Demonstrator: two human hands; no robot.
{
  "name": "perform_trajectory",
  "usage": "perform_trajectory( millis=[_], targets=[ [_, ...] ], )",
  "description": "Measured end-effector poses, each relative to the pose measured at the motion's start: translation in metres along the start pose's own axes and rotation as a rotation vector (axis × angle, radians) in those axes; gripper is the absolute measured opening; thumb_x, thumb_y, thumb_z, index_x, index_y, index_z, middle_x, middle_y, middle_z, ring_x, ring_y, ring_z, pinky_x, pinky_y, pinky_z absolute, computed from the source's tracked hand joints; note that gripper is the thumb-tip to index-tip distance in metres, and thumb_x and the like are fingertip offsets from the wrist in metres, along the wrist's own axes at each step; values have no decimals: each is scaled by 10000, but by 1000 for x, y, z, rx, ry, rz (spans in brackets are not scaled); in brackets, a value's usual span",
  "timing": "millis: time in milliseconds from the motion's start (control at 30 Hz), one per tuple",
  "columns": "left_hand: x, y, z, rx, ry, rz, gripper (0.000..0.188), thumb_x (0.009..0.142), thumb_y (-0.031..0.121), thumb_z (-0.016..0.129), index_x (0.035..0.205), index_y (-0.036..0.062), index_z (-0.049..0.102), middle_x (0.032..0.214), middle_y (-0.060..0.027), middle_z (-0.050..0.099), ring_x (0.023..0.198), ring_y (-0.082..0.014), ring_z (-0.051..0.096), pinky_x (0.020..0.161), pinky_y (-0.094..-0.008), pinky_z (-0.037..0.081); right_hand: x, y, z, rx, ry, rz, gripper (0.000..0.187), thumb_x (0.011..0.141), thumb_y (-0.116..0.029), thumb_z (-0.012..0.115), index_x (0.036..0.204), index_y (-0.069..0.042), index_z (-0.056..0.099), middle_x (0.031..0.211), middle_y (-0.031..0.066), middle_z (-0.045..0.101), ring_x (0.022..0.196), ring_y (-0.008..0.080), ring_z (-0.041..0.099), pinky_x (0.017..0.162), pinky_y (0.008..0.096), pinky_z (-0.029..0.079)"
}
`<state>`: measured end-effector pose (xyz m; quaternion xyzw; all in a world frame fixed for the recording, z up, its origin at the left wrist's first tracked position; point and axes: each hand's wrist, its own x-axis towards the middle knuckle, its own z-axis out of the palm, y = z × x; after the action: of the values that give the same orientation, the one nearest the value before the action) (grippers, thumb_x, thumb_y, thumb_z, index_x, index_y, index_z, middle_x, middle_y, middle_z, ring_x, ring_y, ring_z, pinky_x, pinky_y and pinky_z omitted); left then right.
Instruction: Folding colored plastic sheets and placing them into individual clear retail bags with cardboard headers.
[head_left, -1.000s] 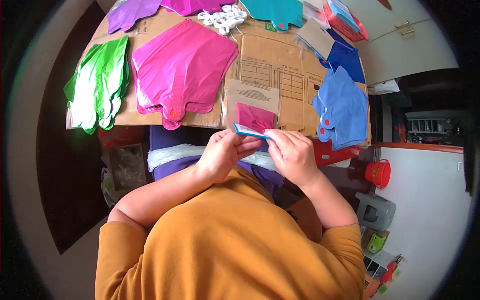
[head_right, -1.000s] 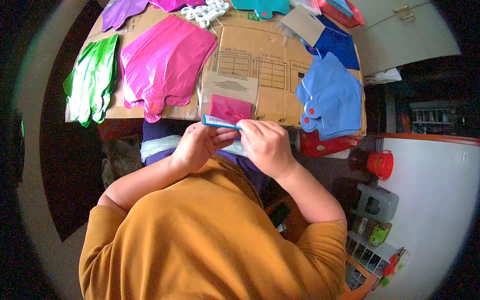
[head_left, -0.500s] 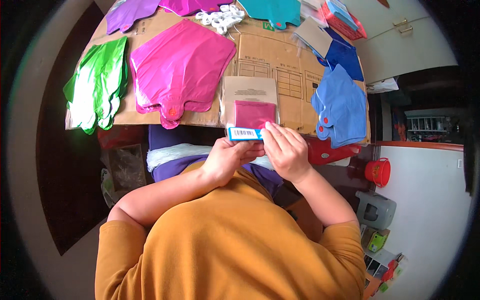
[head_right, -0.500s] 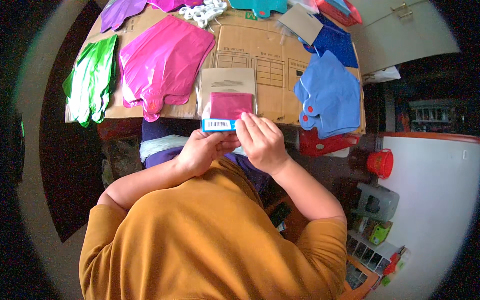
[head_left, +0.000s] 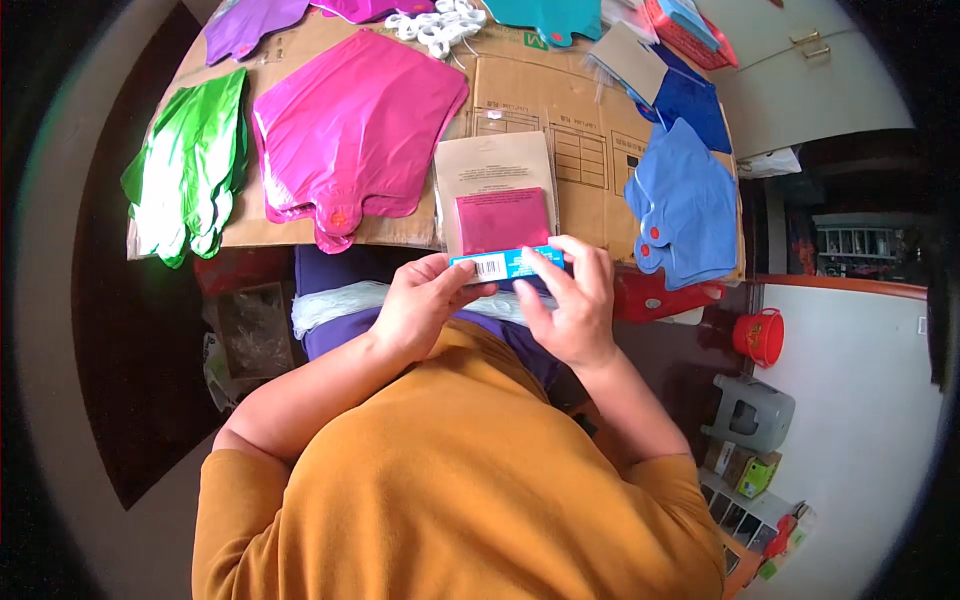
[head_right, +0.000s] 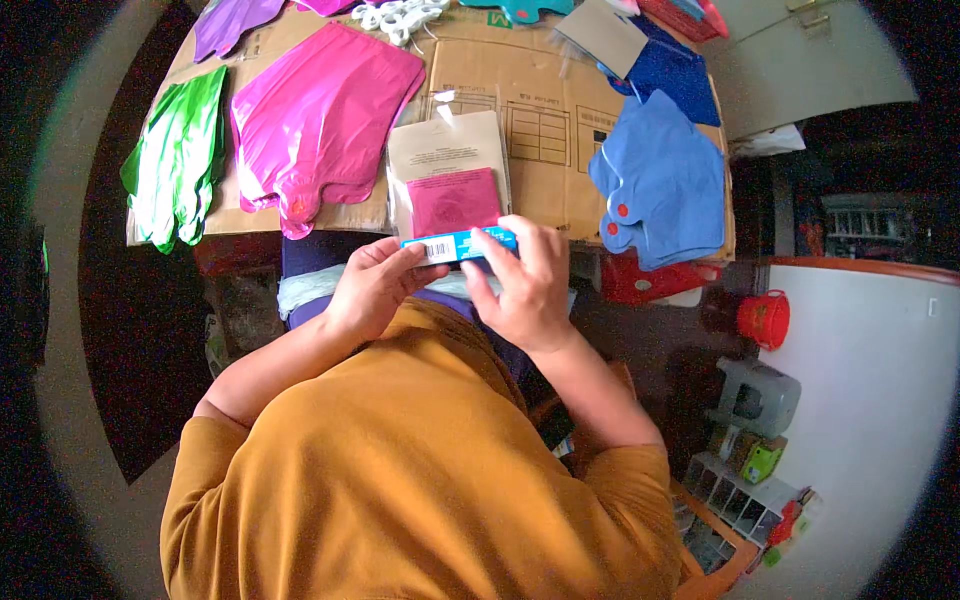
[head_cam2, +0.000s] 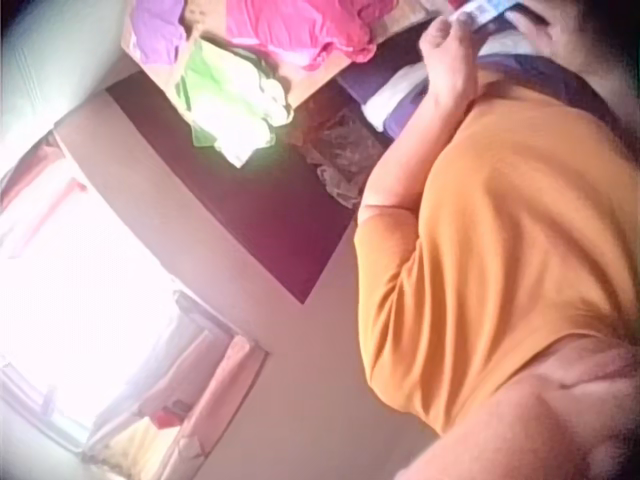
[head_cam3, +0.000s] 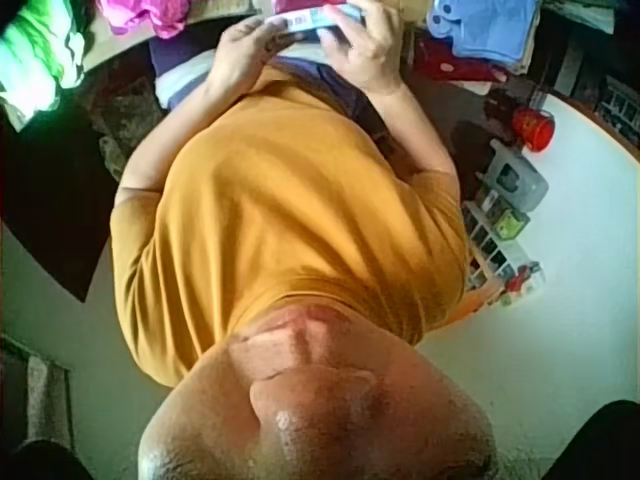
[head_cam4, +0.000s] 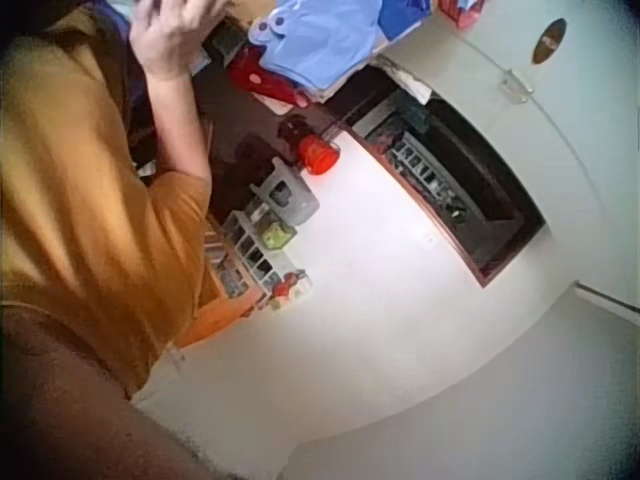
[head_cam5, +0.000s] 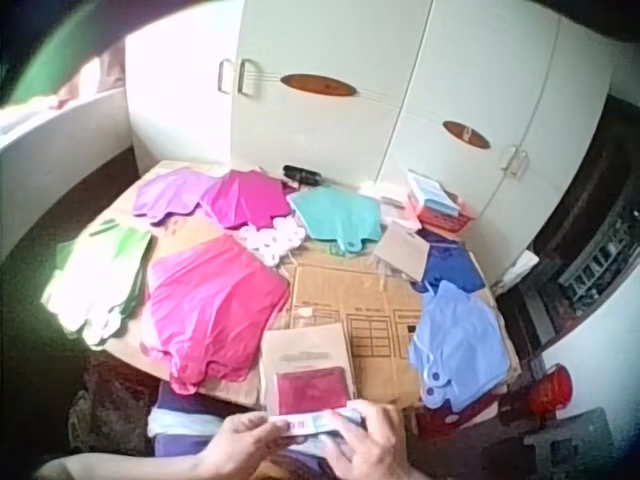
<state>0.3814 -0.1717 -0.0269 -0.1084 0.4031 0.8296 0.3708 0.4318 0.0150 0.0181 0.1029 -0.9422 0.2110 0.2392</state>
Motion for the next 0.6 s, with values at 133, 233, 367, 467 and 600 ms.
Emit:
perform_trajectory(
  millis=[133, 233, 367, 467, 600],
  targets=[
    [-4, 0, 5, 120, 11, 67, 208, 954, 130, 539, 1017, -50, 620, 983, -112, 666, 874, -184, 654, 832, -314, 546, -20, -1, 12, 302, 91, 519, 236, 786, -55, 691, 976, -12, 559, 903, 119, 598, 701, 211, 596, 644, 324, 493],
    [-6, 3, 6, 190, 28, 74, 219, 957, 143, 538, 1010, -53, 619, 968, -105, 664, 850, -164, 644, 821, -311, 546, -24, -4, 14, 790, 76, 933, 262, 844, -83, 666, 1030, 20, 513, 851, 112, 633, 644, 172, 627, 592, 292, 526],
    [-7, 5, 6, 257, 24, 97, 252, 962, 157, 541, 993, -84, 607, 915, -102, 666, 790, -161, 654, 764, -270, 535, -23, -3, 16, 1172, 78, 1131, 211, 895, -119, 615, 1012, 36, 532, 858, 162, 654, 634, 196, 659, 596, 299, 560],
    [-6, 3, -1, 310, 28, 119, 250, 963, 167, 539, 993, -70, 613, 910, -96, 665, 787, -150, 647, 750, -281, 538, -27, 2, 13, 1464, -103, 1367, 193, 907, -182, 600, 947, 7, 587, 773, 157, 666, 596, 186, 650, 563, 285, 554],
    [-7, 7, -3, 370, 51, 91, 250, 963, 193, 540, 987, -43, 622, 909, -92, 662, 788, -137, 632, 751, -302, 545, -27, 4, 16, 1401, -113, 1351, 194, 898, -201, 622, 897, -7, 608, 719, 129, 660, 548, 150, 628, 517, 248, 525]
  ],
)
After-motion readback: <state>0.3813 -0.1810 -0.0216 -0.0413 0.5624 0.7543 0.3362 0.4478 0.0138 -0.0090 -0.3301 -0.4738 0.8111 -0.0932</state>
